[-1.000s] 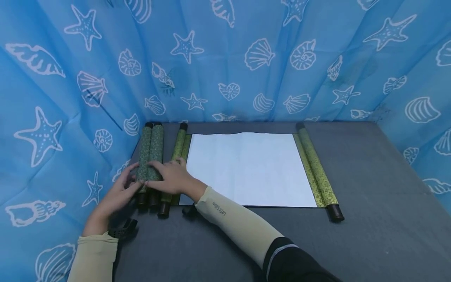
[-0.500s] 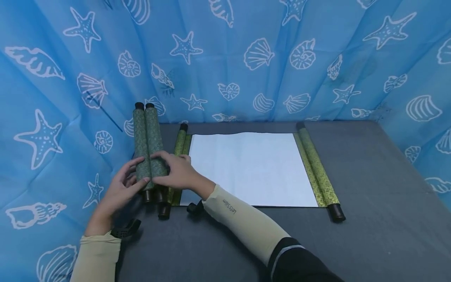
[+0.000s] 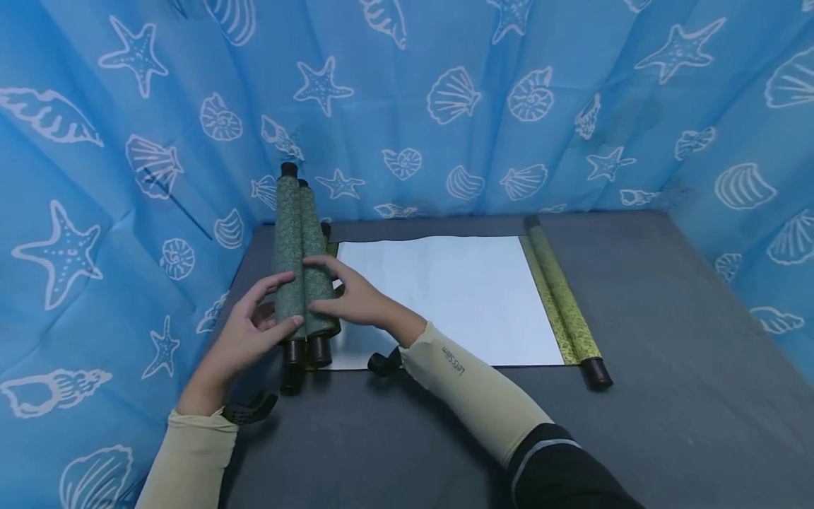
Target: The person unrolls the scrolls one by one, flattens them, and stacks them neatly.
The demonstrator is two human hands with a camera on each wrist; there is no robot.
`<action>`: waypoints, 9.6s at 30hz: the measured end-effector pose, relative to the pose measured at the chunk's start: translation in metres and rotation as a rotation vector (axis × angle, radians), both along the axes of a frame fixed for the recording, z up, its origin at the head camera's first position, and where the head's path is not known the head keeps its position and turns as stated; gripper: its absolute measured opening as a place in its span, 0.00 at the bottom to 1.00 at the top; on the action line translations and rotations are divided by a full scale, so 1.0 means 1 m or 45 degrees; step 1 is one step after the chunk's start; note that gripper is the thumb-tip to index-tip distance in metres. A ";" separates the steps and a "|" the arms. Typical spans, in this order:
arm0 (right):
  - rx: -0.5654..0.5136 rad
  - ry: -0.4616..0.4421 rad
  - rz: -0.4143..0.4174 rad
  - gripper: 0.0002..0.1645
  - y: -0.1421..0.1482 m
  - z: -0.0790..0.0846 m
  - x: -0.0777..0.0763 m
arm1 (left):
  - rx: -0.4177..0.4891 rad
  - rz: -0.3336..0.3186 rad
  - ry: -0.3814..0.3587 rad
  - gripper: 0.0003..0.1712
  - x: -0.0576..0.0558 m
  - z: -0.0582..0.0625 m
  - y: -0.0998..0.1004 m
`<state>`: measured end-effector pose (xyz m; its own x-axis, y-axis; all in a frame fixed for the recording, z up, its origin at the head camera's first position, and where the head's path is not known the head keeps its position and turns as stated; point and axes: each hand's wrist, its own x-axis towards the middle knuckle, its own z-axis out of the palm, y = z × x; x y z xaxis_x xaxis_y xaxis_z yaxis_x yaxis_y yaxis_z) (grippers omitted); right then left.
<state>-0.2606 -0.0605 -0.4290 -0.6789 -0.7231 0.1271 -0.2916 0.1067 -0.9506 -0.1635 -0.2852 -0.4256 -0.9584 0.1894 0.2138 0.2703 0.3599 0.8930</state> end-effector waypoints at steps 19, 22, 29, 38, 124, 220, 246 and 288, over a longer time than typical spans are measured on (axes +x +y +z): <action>-0.172 -0.185 0.045 0.55 0.084 0.003 -0.003 | 0.058 -0.289 -0.153 0.48 -0.019 0.014 0.064; -0.214 -0.201 0.075 0.58 0.097 0.001 -0.002 | 0.067 -0.314 -0.152 0.49 -0.022 0.012 0.075; -0.170 -0.189 0.082 0.61 0.123 -0.001 0.004 | 0.133 -0.405 -0.224 0.52 -0.024 0.006 0.101; -0.155 -0.138 0.011 0.44 0.149 -0.005 0.008 | 0.078 -0.398 -0.213 0.50 -0.026 0.003 0.125; -0.069 -0.281 -0.290 0.44 0.182 -0.012 0.005 | 0.202 -0.268 -0.225 0.40 -0.049 -0.016 0.135; -0.208 -0.273 -0.379 0.50 0.198 -0.004 0.001 | 0.358 -0.267 -0.271 0.36 -0.051 -0.008 0.119; -0.129 -0.242 -0.471 0.47 0.206 0.000 -0.004 | 0.316 -0.211 -0.276 0.45 -0.050 0.002 0.113; -0.232 -0.262 -0.455 0.47 0.223 0.005 -0.013 | 0.376 -0.151 -0.265 0.37 -0.054 0.004 0.100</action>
